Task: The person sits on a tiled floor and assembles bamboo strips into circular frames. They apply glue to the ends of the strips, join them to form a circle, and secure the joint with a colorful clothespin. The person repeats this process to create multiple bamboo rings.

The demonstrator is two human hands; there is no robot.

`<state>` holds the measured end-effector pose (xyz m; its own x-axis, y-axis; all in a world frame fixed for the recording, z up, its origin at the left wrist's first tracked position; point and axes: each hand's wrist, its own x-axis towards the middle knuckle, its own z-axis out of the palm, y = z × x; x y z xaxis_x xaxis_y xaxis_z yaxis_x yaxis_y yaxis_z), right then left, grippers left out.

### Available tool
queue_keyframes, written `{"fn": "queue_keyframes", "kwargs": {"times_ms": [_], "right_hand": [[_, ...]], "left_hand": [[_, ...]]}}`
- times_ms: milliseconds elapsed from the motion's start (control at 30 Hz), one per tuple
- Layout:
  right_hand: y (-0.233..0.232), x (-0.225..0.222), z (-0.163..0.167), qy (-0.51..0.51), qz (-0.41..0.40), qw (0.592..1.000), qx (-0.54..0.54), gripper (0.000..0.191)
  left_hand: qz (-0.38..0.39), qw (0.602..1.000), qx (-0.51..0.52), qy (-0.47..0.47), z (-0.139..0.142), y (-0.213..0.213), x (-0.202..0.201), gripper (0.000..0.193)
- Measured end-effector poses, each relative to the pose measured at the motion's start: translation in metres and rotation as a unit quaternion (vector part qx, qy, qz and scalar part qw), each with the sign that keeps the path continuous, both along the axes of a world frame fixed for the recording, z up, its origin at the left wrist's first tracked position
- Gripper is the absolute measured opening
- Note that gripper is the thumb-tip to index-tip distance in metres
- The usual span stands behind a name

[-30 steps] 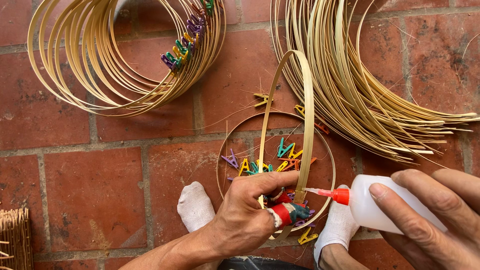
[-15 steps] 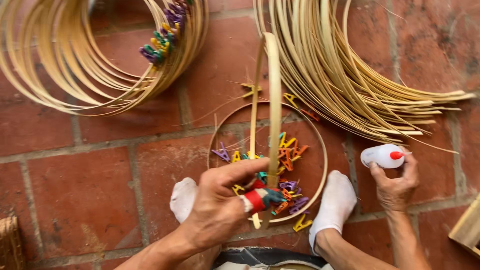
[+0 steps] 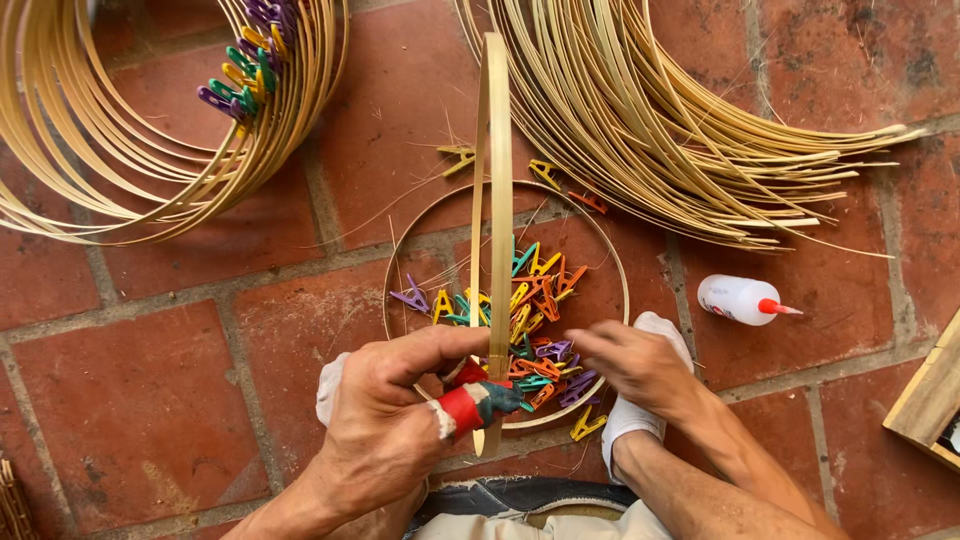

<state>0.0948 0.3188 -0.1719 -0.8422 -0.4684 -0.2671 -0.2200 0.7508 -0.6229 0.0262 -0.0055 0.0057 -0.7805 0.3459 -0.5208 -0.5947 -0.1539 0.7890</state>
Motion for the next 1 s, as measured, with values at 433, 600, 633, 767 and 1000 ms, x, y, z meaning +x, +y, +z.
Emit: {"fn": "queue_keyframes", "kwargs": {"times_ms": [433,600,633,767,1000], "right_hand": [[-0.047,-0.070,0.109,-0.090,-0.271,0.829,-0.481,0.016],[-0.083,-0.066,0.147,-0.095,-0.313,0.727,-0.603,0.023],[-0.089,-0.065,0.149,-0.108,-0.322,0.715,-0.611,0.022],[-0.107,-0.062,0.152,-0.147,-0.330,0.674,-0.644,0.020],[-0.109,-0.058,0.151,-0.166,-0.319,0.652,-0.667,0.018]], "left_hand": [[0.043,0.993,0.025,0.110,-0.005,-0.004,0.005,0.039],[0.089,0.988,0.033,0.120,0.000,0.005,0.004,0.040],[0.086,0.987,0.026,0.131,0.001,0.005,0.004,0.040],[0.081,0.985,0.014,0.150,0.001,0.002,0.006,0.040],[0.091,0.987,0.026,0.133,-0.005,0.002,0.008,0.044]]}}
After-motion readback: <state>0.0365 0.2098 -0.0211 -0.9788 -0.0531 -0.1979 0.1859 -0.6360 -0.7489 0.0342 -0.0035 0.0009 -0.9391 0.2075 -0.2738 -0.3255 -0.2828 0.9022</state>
